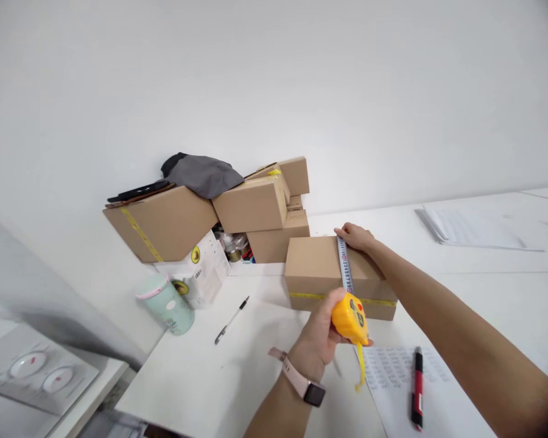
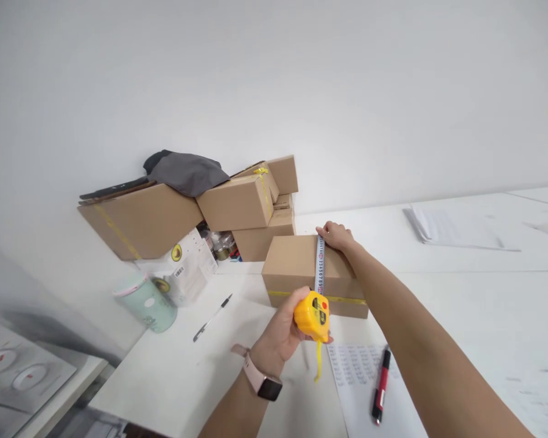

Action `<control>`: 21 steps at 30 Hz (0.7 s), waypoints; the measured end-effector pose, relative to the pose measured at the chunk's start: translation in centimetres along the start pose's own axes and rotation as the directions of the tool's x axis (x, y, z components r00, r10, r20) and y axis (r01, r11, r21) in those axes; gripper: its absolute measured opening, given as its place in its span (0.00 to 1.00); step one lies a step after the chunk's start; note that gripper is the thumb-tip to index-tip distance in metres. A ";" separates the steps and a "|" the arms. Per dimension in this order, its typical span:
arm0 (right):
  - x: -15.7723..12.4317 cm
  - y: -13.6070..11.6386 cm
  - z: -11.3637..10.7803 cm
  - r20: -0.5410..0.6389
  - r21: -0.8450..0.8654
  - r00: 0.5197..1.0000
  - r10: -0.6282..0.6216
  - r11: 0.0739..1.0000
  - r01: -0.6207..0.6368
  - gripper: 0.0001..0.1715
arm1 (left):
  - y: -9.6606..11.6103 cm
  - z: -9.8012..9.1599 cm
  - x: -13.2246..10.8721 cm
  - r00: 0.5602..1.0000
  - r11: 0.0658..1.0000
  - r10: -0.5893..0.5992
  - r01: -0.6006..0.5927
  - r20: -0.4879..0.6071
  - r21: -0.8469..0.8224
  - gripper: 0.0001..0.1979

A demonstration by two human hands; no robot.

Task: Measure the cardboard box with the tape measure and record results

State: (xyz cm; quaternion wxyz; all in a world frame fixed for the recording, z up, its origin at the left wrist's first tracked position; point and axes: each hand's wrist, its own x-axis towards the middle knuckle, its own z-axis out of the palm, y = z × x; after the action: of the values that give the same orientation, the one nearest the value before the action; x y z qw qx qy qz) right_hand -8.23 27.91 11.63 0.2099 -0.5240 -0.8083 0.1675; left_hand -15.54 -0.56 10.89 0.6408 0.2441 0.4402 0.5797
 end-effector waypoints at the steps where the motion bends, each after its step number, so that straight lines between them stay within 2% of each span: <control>1: 0.3 0.3 0.1 0.005 0.004 1.000 0.009 1.000 -0.009 0.23 | 0.0 0.0 0.2 1.000 1.000 -0.006 0.006 0.005 -0.007 0.23; 8: 0.9 1.9 0.6 0.039 0.057 0.999 0.011 0.998 -0.014 0.24 | -1.4 1.1 0.1 0.999 0.999 -0.047 0.048 0.015 -0.023 0.29; 15: 1.3 1.8 1.0 -0.008 0.046 0.997 0.078 0.996 -0.078 0.28 | -0.5 2.1 0.3 0.999 0.999 -0.001 -0.001 0.052 0.039 0.22; 21: 1.3 1.8 1.3 -0.024 0.025 0.995 0.096 0.995 -0.096 0.26 | -0.5 1.7 1.4 0.998 0.999 -0.047 0.048 0.041 -0.023 0.26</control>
State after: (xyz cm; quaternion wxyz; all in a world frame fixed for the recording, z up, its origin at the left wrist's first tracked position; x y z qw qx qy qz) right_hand -7.97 29.73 9.89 0.2181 -0.5618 -0.7774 0.1802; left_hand -13.91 1.02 10.95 0.6662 0.2375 0.4258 0.5643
